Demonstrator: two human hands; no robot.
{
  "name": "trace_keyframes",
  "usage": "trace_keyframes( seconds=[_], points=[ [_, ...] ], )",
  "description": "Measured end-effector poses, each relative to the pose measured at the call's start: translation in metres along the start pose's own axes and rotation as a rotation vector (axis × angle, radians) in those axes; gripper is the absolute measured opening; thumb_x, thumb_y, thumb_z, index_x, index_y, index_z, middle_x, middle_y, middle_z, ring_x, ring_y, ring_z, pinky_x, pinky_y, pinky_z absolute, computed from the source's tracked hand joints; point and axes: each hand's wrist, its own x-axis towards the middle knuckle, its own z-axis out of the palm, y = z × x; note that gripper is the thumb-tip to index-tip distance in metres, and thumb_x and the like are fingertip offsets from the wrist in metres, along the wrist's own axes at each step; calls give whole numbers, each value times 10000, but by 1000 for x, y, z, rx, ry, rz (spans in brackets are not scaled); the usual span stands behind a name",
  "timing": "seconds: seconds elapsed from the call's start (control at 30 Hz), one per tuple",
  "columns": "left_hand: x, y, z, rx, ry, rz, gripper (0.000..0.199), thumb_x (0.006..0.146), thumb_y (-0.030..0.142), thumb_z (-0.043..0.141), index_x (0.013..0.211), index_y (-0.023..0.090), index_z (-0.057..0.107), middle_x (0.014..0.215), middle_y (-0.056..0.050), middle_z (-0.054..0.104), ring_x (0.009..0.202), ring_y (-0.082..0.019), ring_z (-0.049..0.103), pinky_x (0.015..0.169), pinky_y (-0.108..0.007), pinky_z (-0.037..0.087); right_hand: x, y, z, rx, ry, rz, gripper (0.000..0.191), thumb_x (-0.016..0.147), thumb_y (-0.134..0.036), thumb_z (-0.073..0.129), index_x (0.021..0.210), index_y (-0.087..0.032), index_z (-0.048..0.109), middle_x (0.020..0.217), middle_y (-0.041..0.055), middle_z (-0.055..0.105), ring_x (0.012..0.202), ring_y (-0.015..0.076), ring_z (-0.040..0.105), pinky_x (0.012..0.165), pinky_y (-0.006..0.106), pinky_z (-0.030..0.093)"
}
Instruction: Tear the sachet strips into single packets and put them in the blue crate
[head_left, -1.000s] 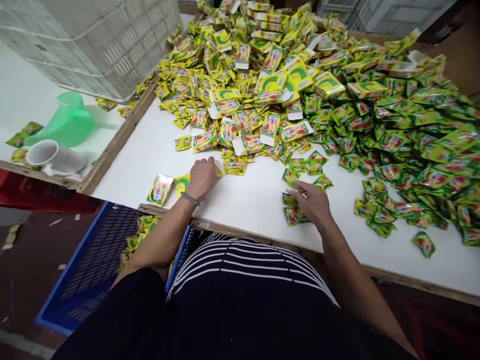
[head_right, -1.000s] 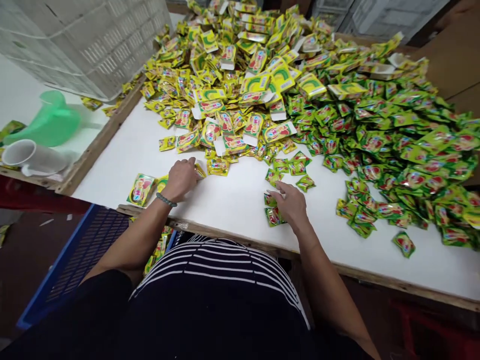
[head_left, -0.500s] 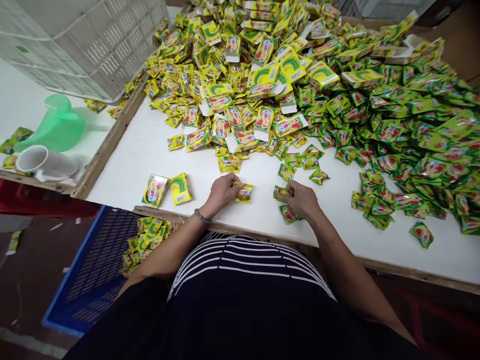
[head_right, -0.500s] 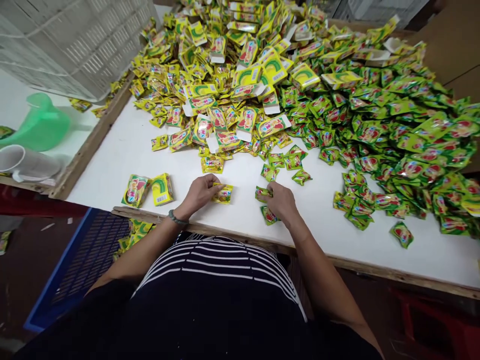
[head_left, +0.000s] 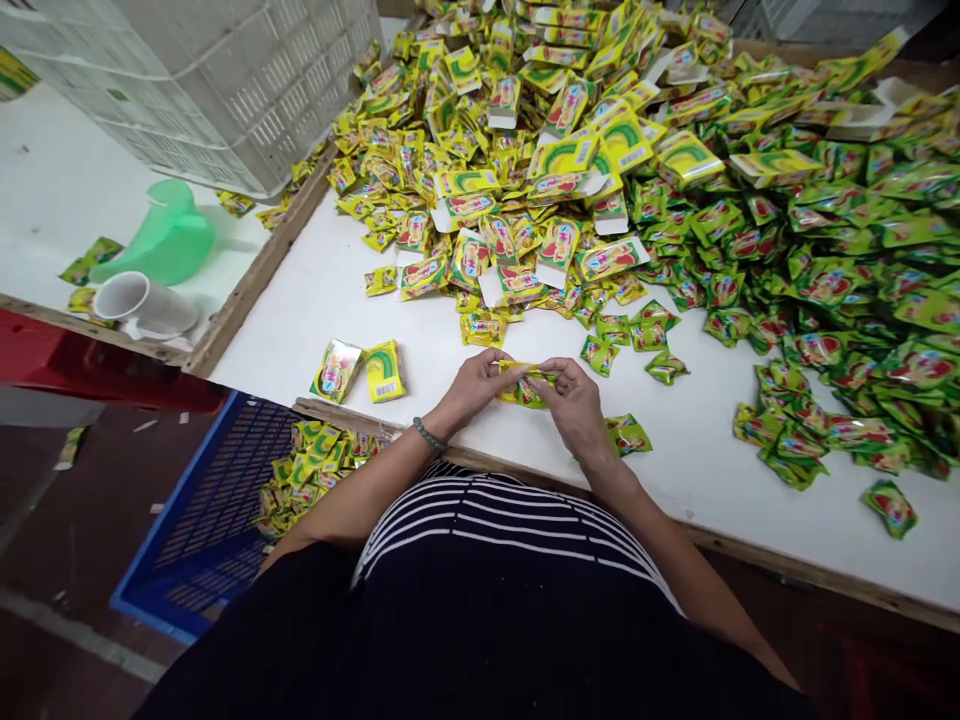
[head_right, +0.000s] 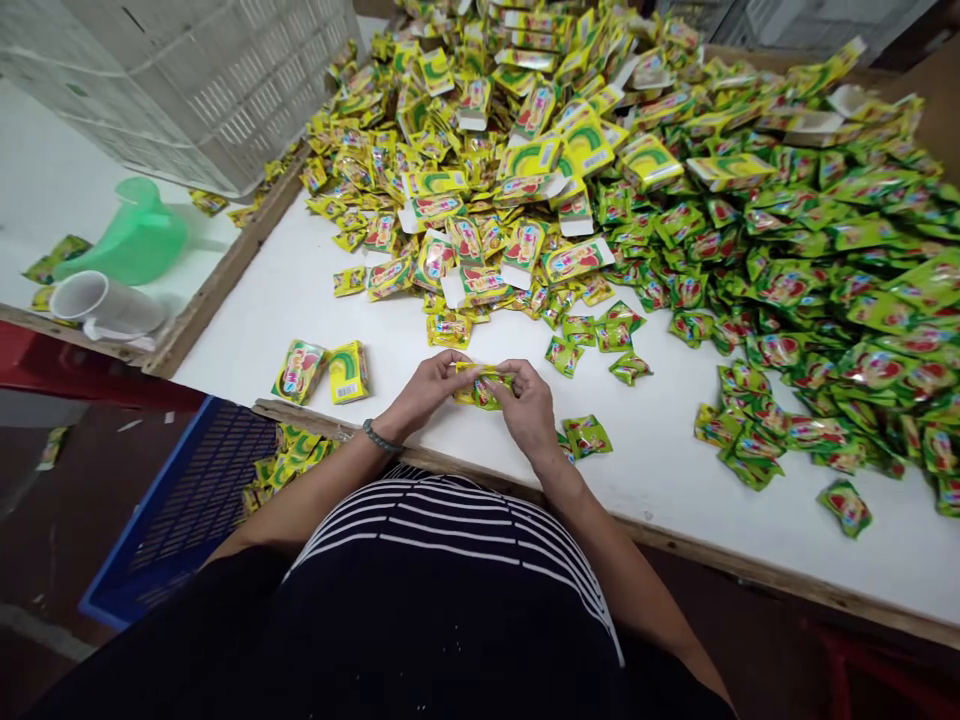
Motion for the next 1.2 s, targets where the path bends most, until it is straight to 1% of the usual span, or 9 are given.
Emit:
trace_keyframes(
  seconds=[0.13, 0.27, 0.4, 0.53, 0.63, 0.77, 0.93, 1.07, 1.2],
  points=[
    [-3, 2, 0, -179, -23, -32, 542, 480, 371, 910, 802, 148, 536, 689, 43, 590, 630, -89, 547, 642, -236, 434, 1, 1, 9, 48, 51, 26, 434, 690, -459, 712, 1021, -230, 551, 724, -25, 580, 669, 173, 564, 637, 317, 490],
    [-4, 3, 0, -329, -36, -70, 548, 500, 378, 899, 811, 154, 507, 696, 45, 592, 621, -85, 557, 667, -251, 461, 4, 0, 8, 206, -44, 140, 540, 715, -548, 697, 1120, -214, 570, 908, 38, 677, 805, 207, 644, 730, 360, 540],
    [-2, 4, 0, -155, -60, 8, 483, 597, 395, 851, 857, 172, 510, 715, 41, 585, 635, -96, 559, 640, -241, 454, 5, -5, 0, 60, -168, 53, 451, 759, -533, 697, 1067, -207, 655, 971, 53, 719, 863, 219, 653, 823, 379, 524],
    [6, 24, -6, 204, -129, 22, 381, 729, 422, 766, 898, 185, 521, 707, 17, 599, 657, -139, 592, 645, -266, 463, 5, -11, -9, -175, 7, -50, 346, 781, -535, 660, 891, -208, 684, 813, 34, 713, 777, 220, 630, 753, 355, 500],
    [22, 50, -12, 619, 142, 117, 369, 783, 451, 720, 977, 190, 546, 801, -34, 624, 782, -205, 623, 726, -318, 468, 8, -13, -17, -246, 167, -83, 363, 765, -560, 654, 858, -210, 667, 778, 31, 699, 748, 223, 613, 725, 353, 484],
    [54, 69, -19, 1134, 464, 236, 327, 772, 341, 732, 1005, 144, 617, 1093, -163, 565, 1093, -316, 531, 903, -403, 428, 10, -11, -20, -221, 158, -60, 390, 751, -585, 653, 860, -210, 648, 735, 18, 673, 676, 208, 590, 632, 328, 468],
    [74, 67, -33, 1210, 317, 307, 116, 810, 128, 591, 893, 150, 668, 1103, -129, 533, 1095, -269, 494, 955, -397, 414, 10, -15, -32, -296, 94, -127, 336, 794, -540, 628, 875, -216, 661, 786, 28, 693, 738, 223, 625, 703, 354, 495],
    [51, 79, -50, 1209, 72, 479, 158, 836, 109, 513, 875, 165, 655, 1240, -110, 516, 1155, -240, 498, 992, -393, 426, 22, -27, -53, -300, 31, -303, 251, 801, -465, 652, 869, -224, 668, 1093, 92, 708, 1051, 264, 645, 953, 441, 479],
    [18, 95, -58, 1137, -258, 531, 160, 868, 122, 502, 869, 178, 652, 1368, -106, 484, 1143, -217, 563, 973, -371, 466, 40, -39, -59, -407, -210, -341, 186, 768, -426, 695, 781, -240, 694, 1271, 96, 649, 1239, 291, 563, 1061, 482, 408]
  ],
)
